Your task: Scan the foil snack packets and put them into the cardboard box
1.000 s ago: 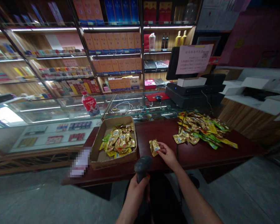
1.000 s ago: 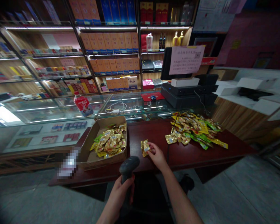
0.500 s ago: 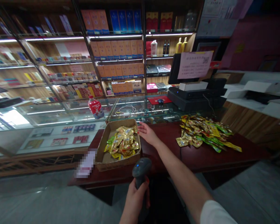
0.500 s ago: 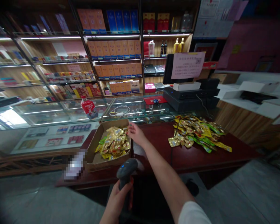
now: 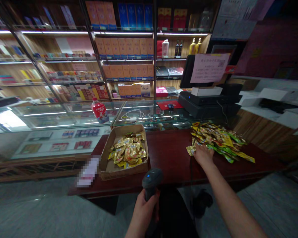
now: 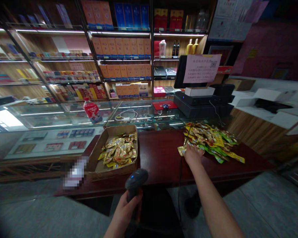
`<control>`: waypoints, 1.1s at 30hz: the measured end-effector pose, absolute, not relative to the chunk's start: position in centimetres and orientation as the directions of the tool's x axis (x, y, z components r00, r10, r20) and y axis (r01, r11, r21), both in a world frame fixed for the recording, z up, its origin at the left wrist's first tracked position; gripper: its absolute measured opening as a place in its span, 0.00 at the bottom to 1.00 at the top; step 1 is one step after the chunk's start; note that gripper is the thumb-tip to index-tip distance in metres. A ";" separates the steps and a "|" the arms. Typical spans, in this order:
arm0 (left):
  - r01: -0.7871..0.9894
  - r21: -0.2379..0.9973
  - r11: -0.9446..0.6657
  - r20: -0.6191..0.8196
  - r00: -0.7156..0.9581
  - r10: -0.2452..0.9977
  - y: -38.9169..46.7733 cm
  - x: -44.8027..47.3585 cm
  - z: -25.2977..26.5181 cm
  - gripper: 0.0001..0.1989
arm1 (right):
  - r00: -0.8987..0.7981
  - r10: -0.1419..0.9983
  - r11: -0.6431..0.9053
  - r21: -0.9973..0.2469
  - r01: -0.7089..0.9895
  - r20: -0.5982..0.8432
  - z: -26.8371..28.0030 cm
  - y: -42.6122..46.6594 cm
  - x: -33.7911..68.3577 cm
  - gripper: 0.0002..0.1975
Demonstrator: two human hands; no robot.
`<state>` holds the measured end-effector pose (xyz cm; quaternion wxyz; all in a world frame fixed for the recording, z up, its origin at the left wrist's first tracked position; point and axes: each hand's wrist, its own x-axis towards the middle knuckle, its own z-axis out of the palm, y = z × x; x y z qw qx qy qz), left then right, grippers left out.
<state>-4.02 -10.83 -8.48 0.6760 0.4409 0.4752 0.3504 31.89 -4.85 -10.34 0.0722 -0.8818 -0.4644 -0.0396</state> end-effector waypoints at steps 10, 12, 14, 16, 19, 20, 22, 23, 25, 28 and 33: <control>-0.022 0.941 0.336 -0.306 0.361 0.881 -11.6 -4.9 -7.2 0.21 | 0.505 0.847 -0.462 -0.242 0.853 0.165 -8.6 -4.9 32.6 0.14; -0.019 0.944 0.330 -0.302 0.358 0.884 -11.7 -4.6 -7.0 0.22 | 0.492 0.848 -0.378 -0.427 0.821 0.196 -9.8 -4.8 31.0 0.13; -0.016 0.947 0.320 -0.295 0.347 0.890 -11.7 -4.1 -7.0 0.23 | 0.498 0.835 -0.237 -0.663 0.710 0.234 -11.8 -4.5 28.1 0.17; -0.010 0.950 0.312 -0.292 0.325 0.900 -11.6 -3.6 -7.2 0.23 | 0.527 0.819 -0.037 -0.894 0.446 0.229 -13.9 -4.3 24.5 0.20; -0.003 0.954 0.301 -0.287 0.293 0.912 -11.4 -3.4 -7.3 0.22 | 0.565 0.811 0.011 -0.970 0.243 0.150 -16.1 -4.1 19.6 0.24; -0.003 0.955 0.297 -0.283 0.295 0.912 -11.4 -3.5 -7.3 0.22 | 0.574 0.804 0.011 -0.970 0.241 0.152 -16.5 -4.2 18.5 0.25; 0.002 0.958 0.287 -0.274 0.310 0.910 -11.3 -3.8 -7.1 0.23 | 0.596 0.782 0.000 -0.957 0.291 0.182 -16.7 -4.5 17.2 0.27; 0.010 0.959 0.282 -0.270 0.320 0.908 -11.3 -3.9 -6.9 0.23 | 0.607 0.770 -0.012 -0.946 0.324 0.198 -16.6 -4.6 16.9 0.28; 0.033 0.962 0.272 -0.266 0.340 0.902 -11.4 -4.0 -6.4 0.22 | 0.625 0.752 -0.065 -0.921 0.384 0.208 -16.6 -4.9 16.7 0.27; 0.059 0.960 0.273 -0.276 0.356 0.893 -11.6 -3.8 -5.9 0.22 | 0.627 0.752 -0.116 -0.896 0.429 0.203 -16.6 -5.2 16.8 0.26; 0.056 0.960 0.274 -0.275 0.359 0.892 -11.8 -3.4 -6.0 0.21 | 0.569 0.793 -0.081 -0.889 0.451 0.216 -16.5 -5.4 16.8 0.23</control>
